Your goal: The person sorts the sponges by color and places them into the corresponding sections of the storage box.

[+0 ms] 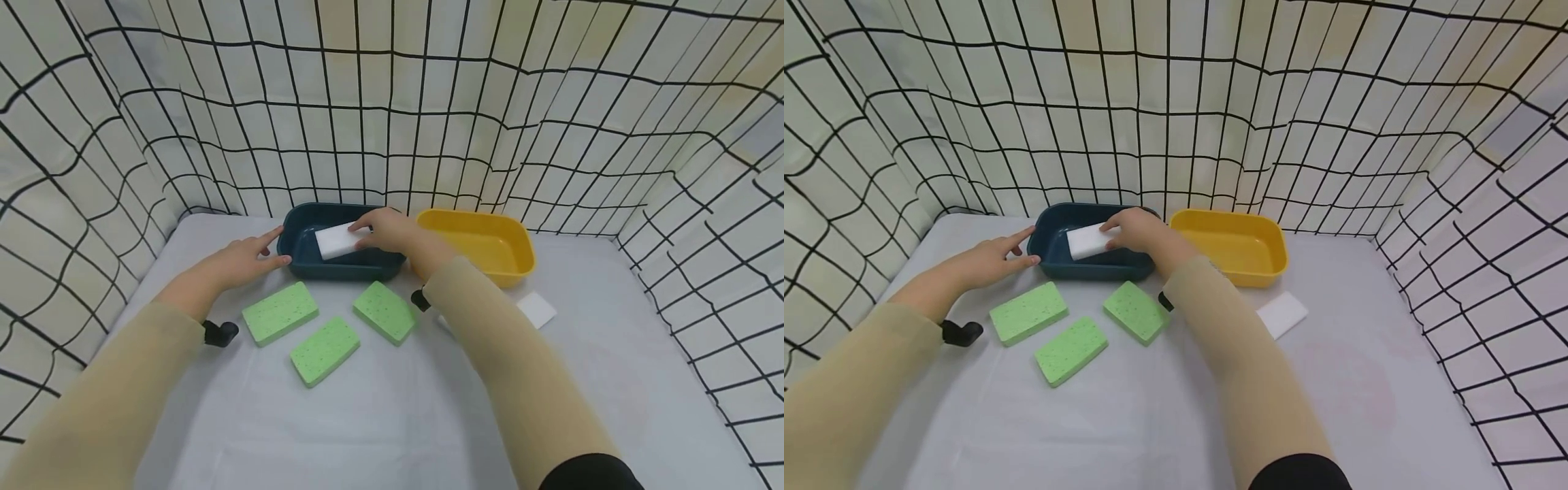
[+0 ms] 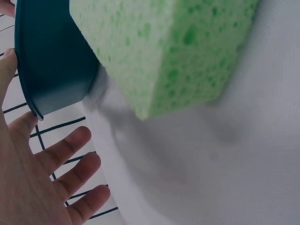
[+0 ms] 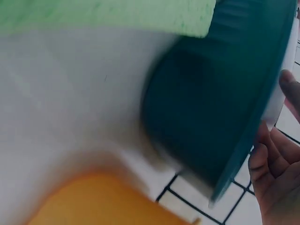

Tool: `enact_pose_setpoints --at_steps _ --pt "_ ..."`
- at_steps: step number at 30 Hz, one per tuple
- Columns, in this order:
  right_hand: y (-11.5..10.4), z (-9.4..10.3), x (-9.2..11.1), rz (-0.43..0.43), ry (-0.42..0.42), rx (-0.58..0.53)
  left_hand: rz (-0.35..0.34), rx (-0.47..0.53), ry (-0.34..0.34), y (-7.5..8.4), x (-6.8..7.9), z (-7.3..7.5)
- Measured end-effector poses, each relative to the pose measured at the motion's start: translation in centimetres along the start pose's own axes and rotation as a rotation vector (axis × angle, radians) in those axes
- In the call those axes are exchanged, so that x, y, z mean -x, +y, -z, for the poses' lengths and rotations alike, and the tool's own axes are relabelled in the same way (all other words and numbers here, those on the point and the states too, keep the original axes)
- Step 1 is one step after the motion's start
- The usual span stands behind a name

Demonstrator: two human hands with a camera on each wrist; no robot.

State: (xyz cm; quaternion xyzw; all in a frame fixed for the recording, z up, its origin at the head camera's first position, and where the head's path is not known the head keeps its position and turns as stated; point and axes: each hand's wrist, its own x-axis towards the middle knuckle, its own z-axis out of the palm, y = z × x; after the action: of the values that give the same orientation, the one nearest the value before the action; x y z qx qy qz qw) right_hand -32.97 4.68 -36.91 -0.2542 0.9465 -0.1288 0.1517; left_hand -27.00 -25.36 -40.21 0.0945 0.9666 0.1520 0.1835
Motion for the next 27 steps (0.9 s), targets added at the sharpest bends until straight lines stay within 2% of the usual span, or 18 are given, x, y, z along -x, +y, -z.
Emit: enact_pose_setpoints --at_steps 4,15,22,27 --pt "-0.5 -0.8 -0.9 -0.028 -0.025 -0.006 -0.006 0.013 -0.003 0.1 0.0 -0.1" --pt "-1.2 -2.3 -2.0 -0.034 -0.064 -0.009 -0.002 0.013 0.002 0.0 0.0 -0.3" --pt "-0.7 -2.4 -2.6 -0.009 -0.046 0.051 -0.006 0.008 0.008 -0.1 -0.2 -0.2" --pt "-0.6 -2.1 -2.6 0.012 -0.03 0.034 0.004 0.011 0.006 -0.1 0.1 0.0"
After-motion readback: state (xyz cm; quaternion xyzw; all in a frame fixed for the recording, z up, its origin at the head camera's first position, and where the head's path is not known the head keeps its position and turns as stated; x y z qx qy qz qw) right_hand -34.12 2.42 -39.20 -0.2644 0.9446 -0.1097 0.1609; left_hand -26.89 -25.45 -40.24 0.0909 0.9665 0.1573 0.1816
